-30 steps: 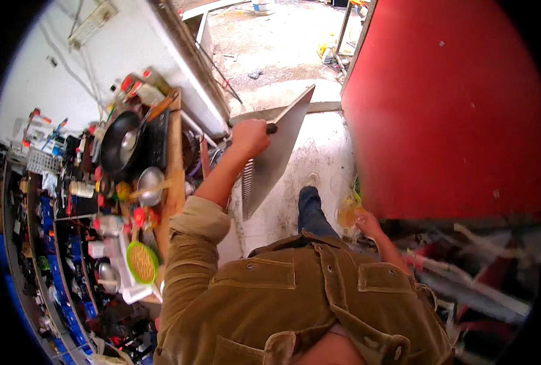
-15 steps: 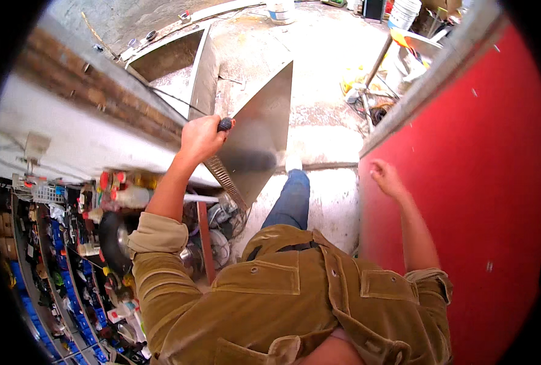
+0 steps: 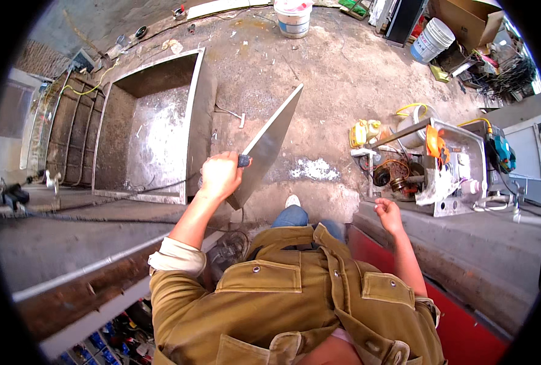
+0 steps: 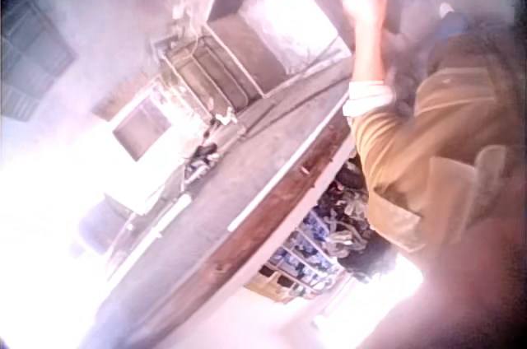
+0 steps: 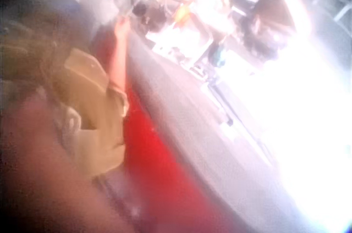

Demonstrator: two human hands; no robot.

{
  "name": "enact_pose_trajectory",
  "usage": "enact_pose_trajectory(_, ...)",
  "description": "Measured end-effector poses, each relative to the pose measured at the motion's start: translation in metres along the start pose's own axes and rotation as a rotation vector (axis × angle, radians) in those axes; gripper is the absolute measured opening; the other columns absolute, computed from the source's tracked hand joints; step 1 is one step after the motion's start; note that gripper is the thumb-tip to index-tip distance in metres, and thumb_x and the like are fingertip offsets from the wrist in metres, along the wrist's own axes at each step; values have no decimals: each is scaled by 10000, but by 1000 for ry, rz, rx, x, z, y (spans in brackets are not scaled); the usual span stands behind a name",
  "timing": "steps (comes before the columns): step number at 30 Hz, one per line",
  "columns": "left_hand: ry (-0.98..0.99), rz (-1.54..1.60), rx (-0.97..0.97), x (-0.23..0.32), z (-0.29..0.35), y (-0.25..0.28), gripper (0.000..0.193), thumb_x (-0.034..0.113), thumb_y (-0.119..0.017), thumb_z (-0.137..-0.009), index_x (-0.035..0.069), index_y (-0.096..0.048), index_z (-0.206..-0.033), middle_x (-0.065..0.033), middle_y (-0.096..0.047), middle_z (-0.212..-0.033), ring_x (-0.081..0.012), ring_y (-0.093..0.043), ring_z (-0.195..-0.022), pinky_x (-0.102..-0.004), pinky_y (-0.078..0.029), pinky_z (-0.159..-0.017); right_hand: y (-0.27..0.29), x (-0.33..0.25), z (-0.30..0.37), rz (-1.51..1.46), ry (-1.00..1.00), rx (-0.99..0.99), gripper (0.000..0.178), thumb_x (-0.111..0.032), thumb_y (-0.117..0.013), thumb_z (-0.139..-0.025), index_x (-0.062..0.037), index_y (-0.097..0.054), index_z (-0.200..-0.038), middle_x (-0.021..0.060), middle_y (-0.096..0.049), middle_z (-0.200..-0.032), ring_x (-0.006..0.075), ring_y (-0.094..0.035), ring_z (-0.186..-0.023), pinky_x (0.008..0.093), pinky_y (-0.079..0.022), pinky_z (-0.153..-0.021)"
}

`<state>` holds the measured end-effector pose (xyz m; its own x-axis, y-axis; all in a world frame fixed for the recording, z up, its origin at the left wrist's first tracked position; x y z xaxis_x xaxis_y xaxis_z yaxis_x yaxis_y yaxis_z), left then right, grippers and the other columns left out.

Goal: The person retrieves a power drill and a metal bowl from a cluttered workshop, then moves outside to a metal appliance. They remove a cover plate, place it in a container, and use the drill to remove screws from the appliance's mesh filter area.

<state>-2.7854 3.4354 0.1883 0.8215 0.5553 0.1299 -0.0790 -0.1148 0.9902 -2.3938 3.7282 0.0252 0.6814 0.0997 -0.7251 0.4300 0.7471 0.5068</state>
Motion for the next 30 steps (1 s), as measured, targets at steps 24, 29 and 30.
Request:
enact_pose_trajectory(24, 271, 56, 24, -284, -606, 27, 187, 206, -624, -712, 43, -576, -790, -133, -602, -782, -311, -605, -762, -408, -484, -667, 99, -380, -700, 105, 169, -142, 185, -99, -477, -856, 35, -577, -933, 77, -611, -694, 115, -548, -579, 255, -446, -540)
enact_pose_trajectory(29, 294, 92, 70, -382, -717, 15, 146, 184, -616, -702, 81, -609, -805, -135, -616, -767, -297, -614, -769, -400, -486, -680, 35, -531, -826, 140, 293, -150, 207, -174, -515, -870, 9, -590, -928, 66, -612, -689, 107, -527, -561, 249, -430, -528)
enact_pose_trajectory(30, 332, 83, 72, -402, -738, 15, 143, 183, -618, -701, 84, -618, -804, -133, -618, -778, -293, -615, -769, -398, -488, -683, 26, -542, -852, 143, 314, -160, 214, -204, -529, -874, -5, -597, -915, 62, -611, -686, 101, -517, -553, 243, -419, -513)
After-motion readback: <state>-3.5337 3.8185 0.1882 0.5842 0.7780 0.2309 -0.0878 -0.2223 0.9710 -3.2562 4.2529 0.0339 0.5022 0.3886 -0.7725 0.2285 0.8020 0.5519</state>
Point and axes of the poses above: each hand's wrist, its own z-axis away from the middle knuckle, its own y-axis out of the back of the hand, x = y × z, the point moved 6 cm from there along -z, towards the middle knuckle
